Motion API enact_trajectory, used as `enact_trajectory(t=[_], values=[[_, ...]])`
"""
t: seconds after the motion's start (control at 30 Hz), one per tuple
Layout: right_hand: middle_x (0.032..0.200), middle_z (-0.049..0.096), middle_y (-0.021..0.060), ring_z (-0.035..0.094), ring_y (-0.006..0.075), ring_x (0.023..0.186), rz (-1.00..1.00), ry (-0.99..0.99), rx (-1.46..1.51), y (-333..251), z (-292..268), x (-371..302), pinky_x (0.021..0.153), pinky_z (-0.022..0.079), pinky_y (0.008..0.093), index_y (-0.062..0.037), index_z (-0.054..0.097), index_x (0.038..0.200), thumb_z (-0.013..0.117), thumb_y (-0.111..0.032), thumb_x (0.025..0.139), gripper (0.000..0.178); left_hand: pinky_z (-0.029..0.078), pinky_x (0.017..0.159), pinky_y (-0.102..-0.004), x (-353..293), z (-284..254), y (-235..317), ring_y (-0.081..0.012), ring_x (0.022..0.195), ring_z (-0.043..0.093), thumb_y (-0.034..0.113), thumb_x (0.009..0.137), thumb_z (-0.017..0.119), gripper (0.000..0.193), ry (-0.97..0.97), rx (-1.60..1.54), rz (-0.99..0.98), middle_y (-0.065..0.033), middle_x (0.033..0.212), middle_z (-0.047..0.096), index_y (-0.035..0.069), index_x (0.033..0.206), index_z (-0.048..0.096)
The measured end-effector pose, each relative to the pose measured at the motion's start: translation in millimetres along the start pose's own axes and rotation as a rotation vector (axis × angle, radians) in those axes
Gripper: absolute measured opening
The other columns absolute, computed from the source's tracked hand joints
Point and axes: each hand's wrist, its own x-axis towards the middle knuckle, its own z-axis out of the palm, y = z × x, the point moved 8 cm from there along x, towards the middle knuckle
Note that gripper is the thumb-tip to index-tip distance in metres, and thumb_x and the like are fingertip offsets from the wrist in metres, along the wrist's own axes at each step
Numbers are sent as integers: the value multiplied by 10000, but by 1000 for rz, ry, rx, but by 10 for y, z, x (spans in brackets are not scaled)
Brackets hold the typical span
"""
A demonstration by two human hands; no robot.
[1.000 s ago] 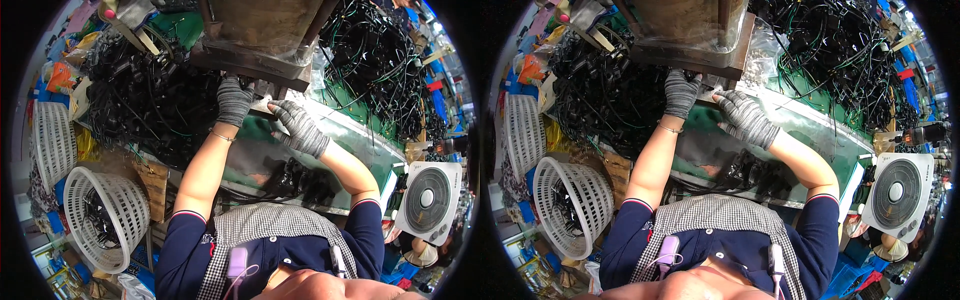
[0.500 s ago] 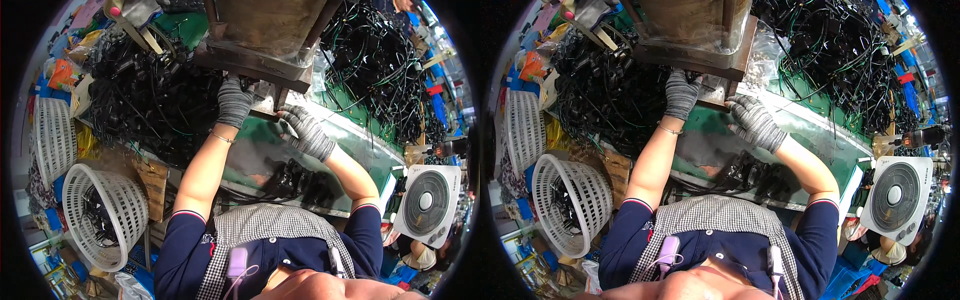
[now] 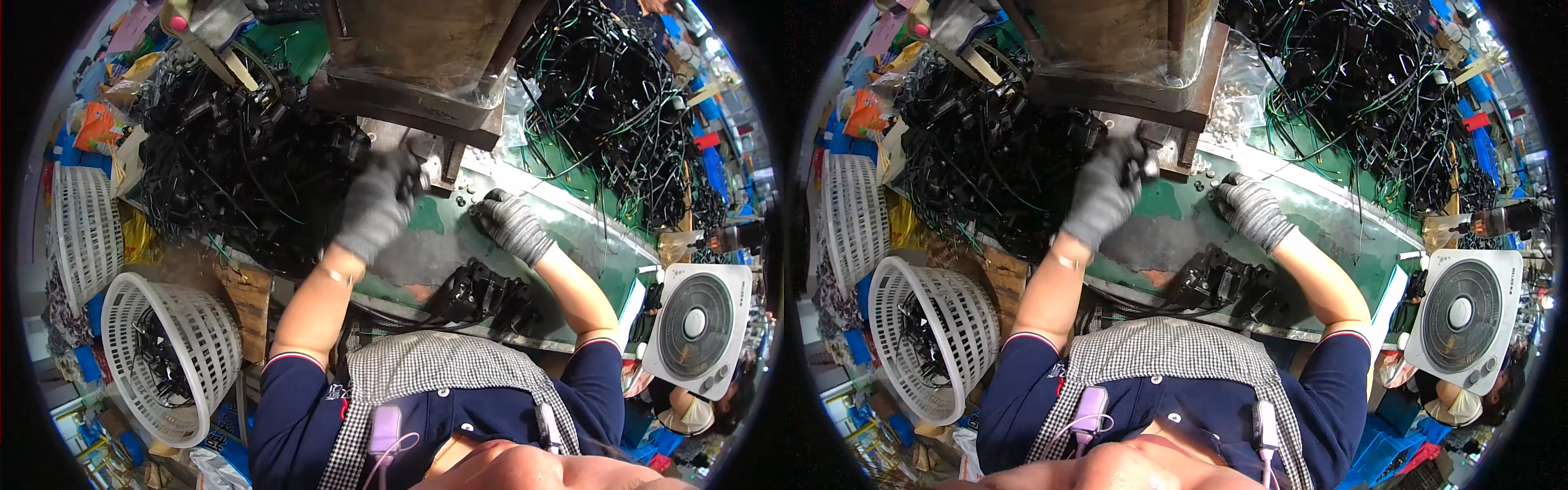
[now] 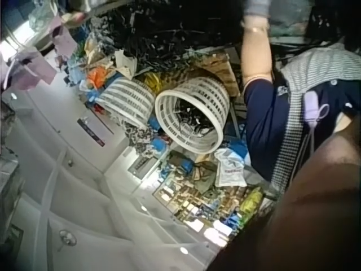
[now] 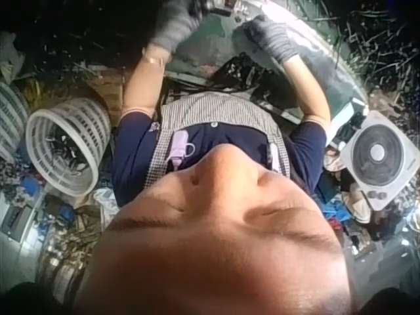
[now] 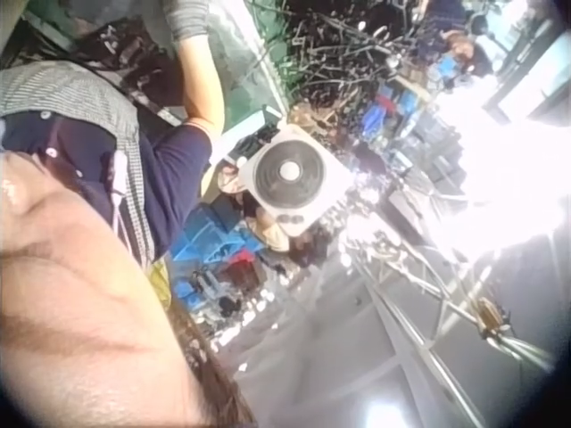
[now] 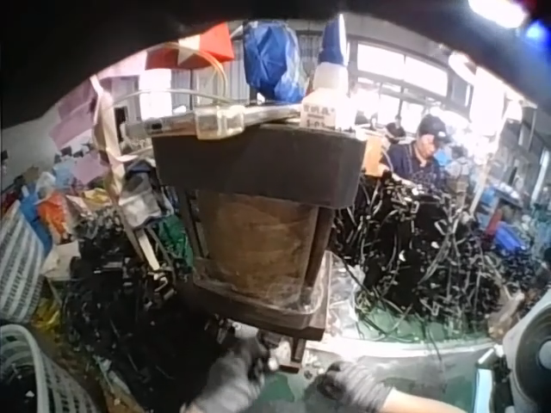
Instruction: Assembling and crimping wire harnesses using a pneumatic press machine.
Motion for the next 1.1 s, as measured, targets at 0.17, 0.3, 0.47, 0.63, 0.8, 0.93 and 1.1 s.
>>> enact_trajectory(t=[0.17,0.3,0.47,0.63,0.8,0.93,1.1], values=[[923,603,165,613,355,817,-5,-24,-90,-68,88,80,701,509,448,-71,645,960,597,-197,815,199,518,608,-386,-807,311,673,-296,755,614,81,771,622,281,-458,752,157,-173,963,609,74,1051,591],[895,602,169,605,361,812,14,-49,-183,-4,172,87,687,500,454,-69,645,949,590,-210,829,193,532,693,-408,-521,-28,490,-322,858,617,133,840,539,304,-397,710,55,-179,1004,612,71,1138,554],[873,598,165,598,373,804,90,-97,-184,-10,177,58,680,494,462,-77,643,951,591,-187,823,177,532,765,-403,94,-645,-86,-304,918,623,165,851,530,373,6,1330,-57,-181,1029,616,131,1222,541],[885,603,173,616,355,774,4,36,-73,-43,123,75,662,500,454,-67,636,936,571,-218,840,190,528,722,-410,-59,-579,-208,-334,846,631,184,780,635,455,-183,1125,-154,-208,1018,607,147,1223,540],[904,607,167,613,354,764,-75,96,-158,-160,53,184,648,500,451,-72,652,938,580,-193,827,180,524,677,-412,-355,-201,325,-334,773,632,150,734,688,422,-166,562,83,-187,845,616,92,1133,562],[917,611,162,616,341,756,-162,123,-130,-390,-137,251,636,503,444,-77,660,943,602,-159,803,172,536,725,-390,-444,52,249,-332,795,645,127,682,750,473,-96,-73,94,-176,904,640,79,1119,577],[875,616,149,608,323,724,-385,213,-43,-770,-341,178,612,504,415,-71,678,950,648,-103,756,199,528,736,-302,-421,148,278,-186,776,633,39,687,759,451,-62,-17,127,-100,911,646,48,1094,564]])
